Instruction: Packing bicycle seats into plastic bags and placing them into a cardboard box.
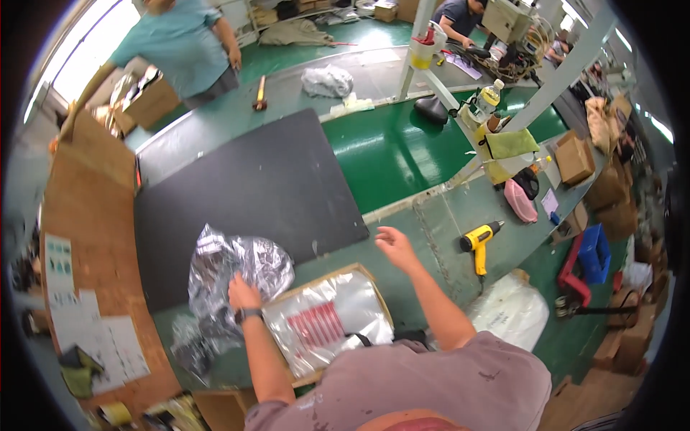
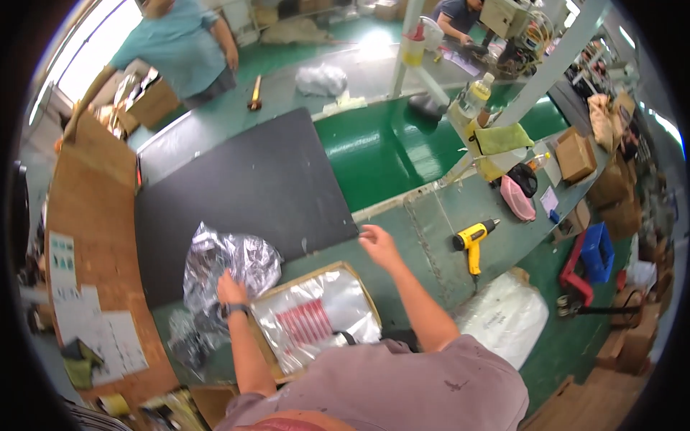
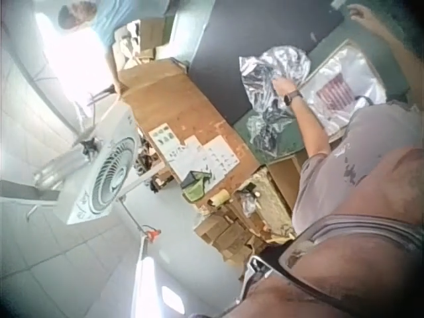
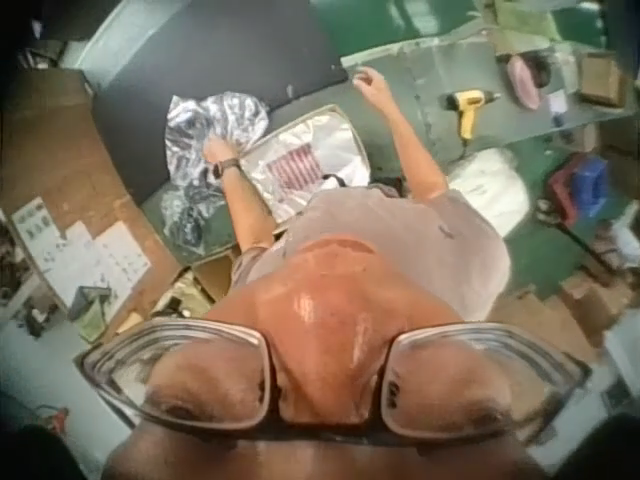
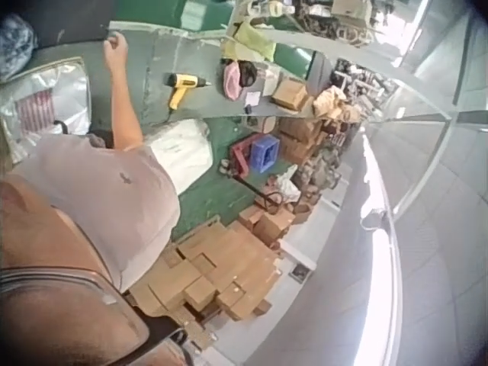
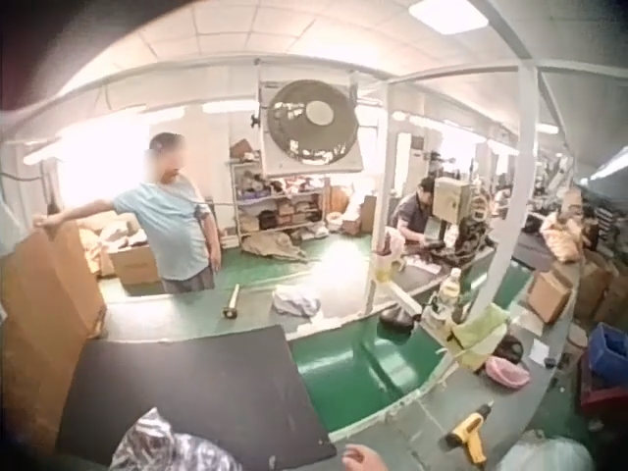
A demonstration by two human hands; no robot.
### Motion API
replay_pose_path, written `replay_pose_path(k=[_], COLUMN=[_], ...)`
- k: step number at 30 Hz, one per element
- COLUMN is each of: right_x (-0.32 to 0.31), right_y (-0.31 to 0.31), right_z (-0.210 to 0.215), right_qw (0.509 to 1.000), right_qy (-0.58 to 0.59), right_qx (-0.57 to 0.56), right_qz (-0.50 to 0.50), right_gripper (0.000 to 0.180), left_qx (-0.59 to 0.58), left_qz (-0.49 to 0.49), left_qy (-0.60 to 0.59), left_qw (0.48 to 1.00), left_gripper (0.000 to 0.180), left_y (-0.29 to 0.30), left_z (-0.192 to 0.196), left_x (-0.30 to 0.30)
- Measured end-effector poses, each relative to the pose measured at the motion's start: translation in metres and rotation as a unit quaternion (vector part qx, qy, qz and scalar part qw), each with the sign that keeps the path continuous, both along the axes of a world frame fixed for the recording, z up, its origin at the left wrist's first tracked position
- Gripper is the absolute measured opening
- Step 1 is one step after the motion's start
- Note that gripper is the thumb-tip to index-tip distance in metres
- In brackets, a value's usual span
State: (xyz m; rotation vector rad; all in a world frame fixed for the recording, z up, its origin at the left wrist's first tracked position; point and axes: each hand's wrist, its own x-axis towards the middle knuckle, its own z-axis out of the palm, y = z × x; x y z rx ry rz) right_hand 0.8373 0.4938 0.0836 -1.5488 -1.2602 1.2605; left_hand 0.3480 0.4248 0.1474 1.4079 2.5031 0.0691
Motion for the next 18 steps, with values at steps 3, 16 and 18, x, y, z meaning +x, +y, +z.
replay_pose_path(k=[3,16,18], right_x=[0.073,0.319,0.315], right_y=[0.093,0.582,0.612], right_z=[-0.062,-0.162,-0.172], right_qw=[0.983,0.642,0.731], right_qy=[-0.18,-0.746,-0.671], right_qx=[0.01,0.097,-0.054], right_qz=[-0.035,-0.149,-0.111], right_gripper=[0.059,0.071,0.094], left_qx=[0.163,0.088,0.079], left_qz=[-0.125,-0.194,-0.198], left_qy=[0.08,-0.083,-0.084], left_qw=[0.976,0.974,0.973], left_gripper=[0.063,0.044,0.044], left_y=[0.001,0.053,0.062], left_z=[-0.038,-0.07,-0.066], left_x=[0.033,0.156,0.154])
